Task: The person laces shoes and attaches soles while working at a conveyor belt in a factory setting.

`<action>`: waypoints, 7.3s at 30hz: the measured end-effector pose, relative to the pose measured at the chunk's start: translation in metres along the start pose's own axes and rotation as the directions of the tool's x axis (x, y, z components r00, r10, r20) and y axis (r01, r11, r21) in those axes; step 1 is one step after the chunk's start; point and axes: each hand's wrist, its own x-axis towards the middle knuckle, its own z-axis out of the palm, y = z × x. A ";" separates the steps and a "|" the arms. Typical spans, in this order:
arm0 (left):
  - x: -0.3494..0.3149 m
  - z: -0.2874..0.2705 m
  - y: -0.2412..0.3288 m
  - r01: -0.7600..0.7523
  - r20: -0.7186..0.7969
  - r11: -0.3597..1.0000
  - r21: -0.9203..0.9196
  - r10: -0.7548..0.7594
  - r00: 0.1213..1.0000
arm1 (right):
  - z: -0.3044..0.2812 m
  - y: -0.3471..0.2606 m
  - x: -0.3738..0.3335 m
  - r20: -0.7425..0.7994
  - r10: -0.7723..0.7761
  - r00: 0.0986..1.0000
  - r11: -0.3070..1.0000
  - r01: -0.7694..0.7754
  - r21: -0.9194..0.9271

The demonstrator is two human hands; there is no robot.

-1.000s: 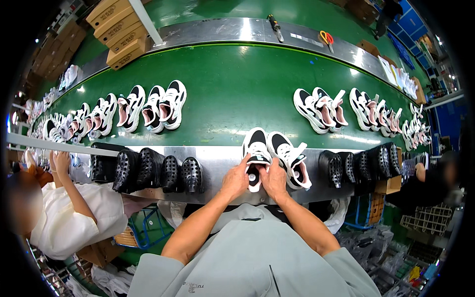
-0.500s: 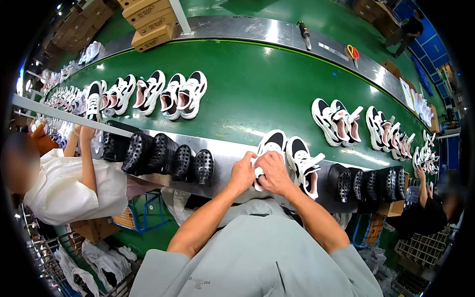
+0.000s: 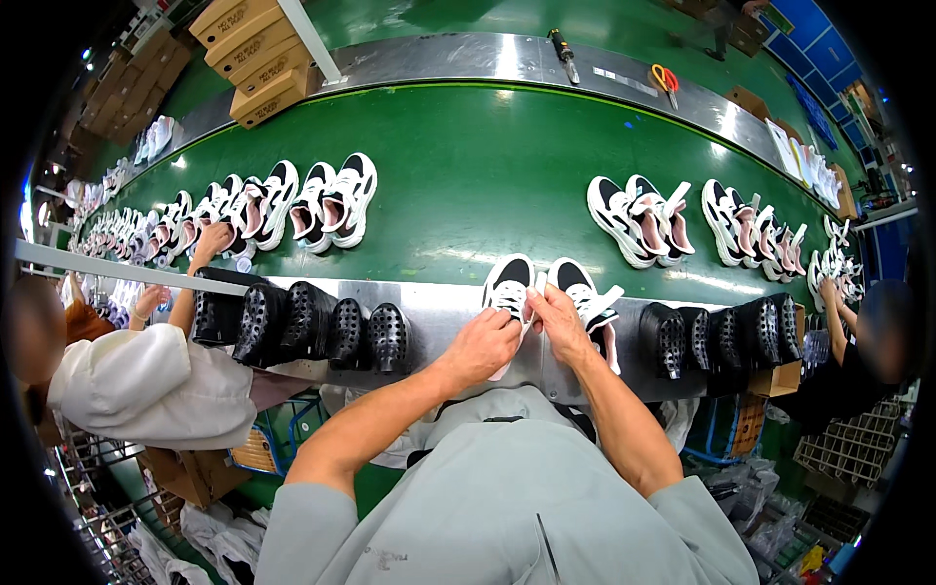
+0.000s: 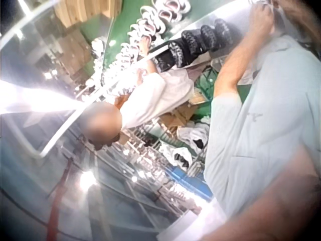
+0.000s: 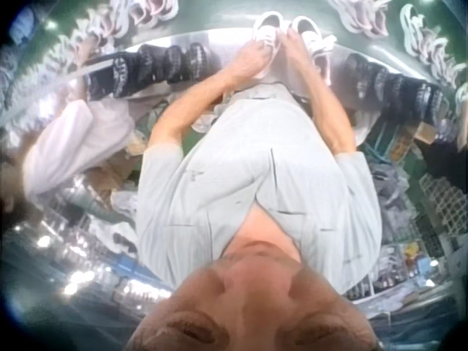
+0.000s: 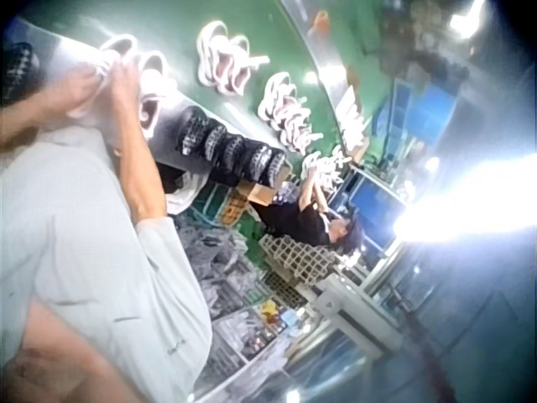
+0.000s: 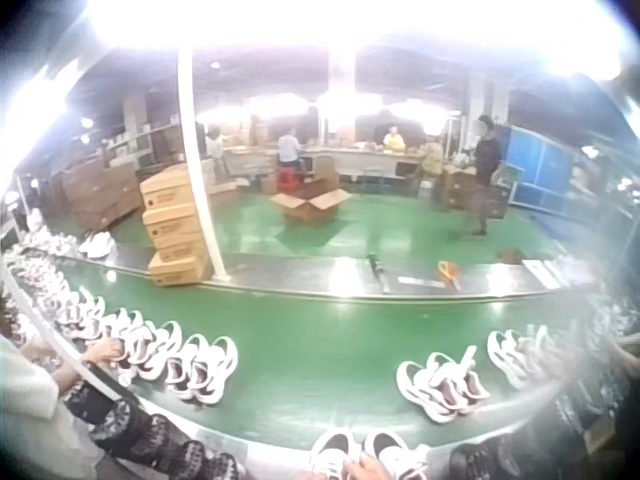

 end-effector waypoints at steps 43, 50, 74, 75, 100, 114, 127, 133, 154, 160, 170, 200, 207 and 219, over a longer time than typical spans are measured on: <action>0.017 -0.111 -0.002 0.332 0.007 0.932 -0.147 -0.335 0.942 | 0.025 -0.139 -0.066 0.503 0.092 0.859 0.631 0.341 -0.697; 0.007 -0.093 0.016 0.637 0.184 0.770 -0.018 -0.624 0.759 | 0.014 -0.117 -0.059 0.179 0.062 0.982 0.554 0.116 -0.824; 0.046 0.024 0.069 0.592 0.223 0.792 -0.149 -0.556 0.801 | -0.040 0.003 -0.074 -0.227 -0.551 0.803 0.603 0.195 -0.774; 0.047 0.027 0.066 0.616 0.244 0.765 -0.190 -0.570 0.784 | -0.046 0.003 -0.072 -0.239 -0.550 0.801 0.609 0.189 -0.770; 0.047 0.011 0.045 0.094 0.117 0.992 -0.086 -0.083 0.990 | -0.023 0.060 -0.084 -0.352 -0.225 0.909 0.829 -0.011 -0.559; 0.043 0.025 0.099 0.667 0.038 0.732 -0.139 -0.669 0.742 | -0.010 0.069 -0.087 -0.222 -0.308 0.925 0.826 0.144 -0.545; 0.047 0.028 0.101 0.772 0.026 0.515 -0.374 -0.826 0.563 | -0.066 -0.048 -0.054 -0.069 0.286 0.956 0.917 -0.252 0.310; 0.038 0.030 0.097 0.796 0.117 0.273 -0.541 -0.912 0.392 | -0.077 -0.035 -0.048 0.069 0.357 0.931 0.884 -0.361 0.296; 0.039 0.048 0.096 0.760 0.260 0.108 -0.641 -0.901 0.347 | -0.065 0.035 -0.074 -0.063 -0.062 0.996 0.905 0.030 -0.425; 0.039 0.008 0.100 0.691 -0.087 0.683 -0.235 -0.723 0.685 | -0.065 0.021 -0.101 -0.250 -0.034 0.968 0.867 -0.096 -0.490; 0.043 0.028 0.084 0.634 -0.097 0.708 -0.311 -0.687 0.720 | -0.048 0.030 -0.081 -0.027 -0.602 0.798 0.530 0.374 -0.761; 0.029 -0.025 -0.146 0.756 0.228 0.629 0.183 -0.775 0.590 | -0.212 -0.057 0.071 0.126 -0.232 0.964 -0.080 0.110 -0.991; 0.075 -0.036 -0.111 0.772 0.232 0.635 0.015 -0.753 0.615 | -0.126 -0.082 0.057 0.161 -0.400 0.902 0.017 0.183 -0.983; 0.129 -0.005 0.007 0.430 0.405 0.902 0.037 -0.407 0.819 | -0.036 -0.001 -0.107 0.074 -0.689 0.721 0.310 0.385 -0.869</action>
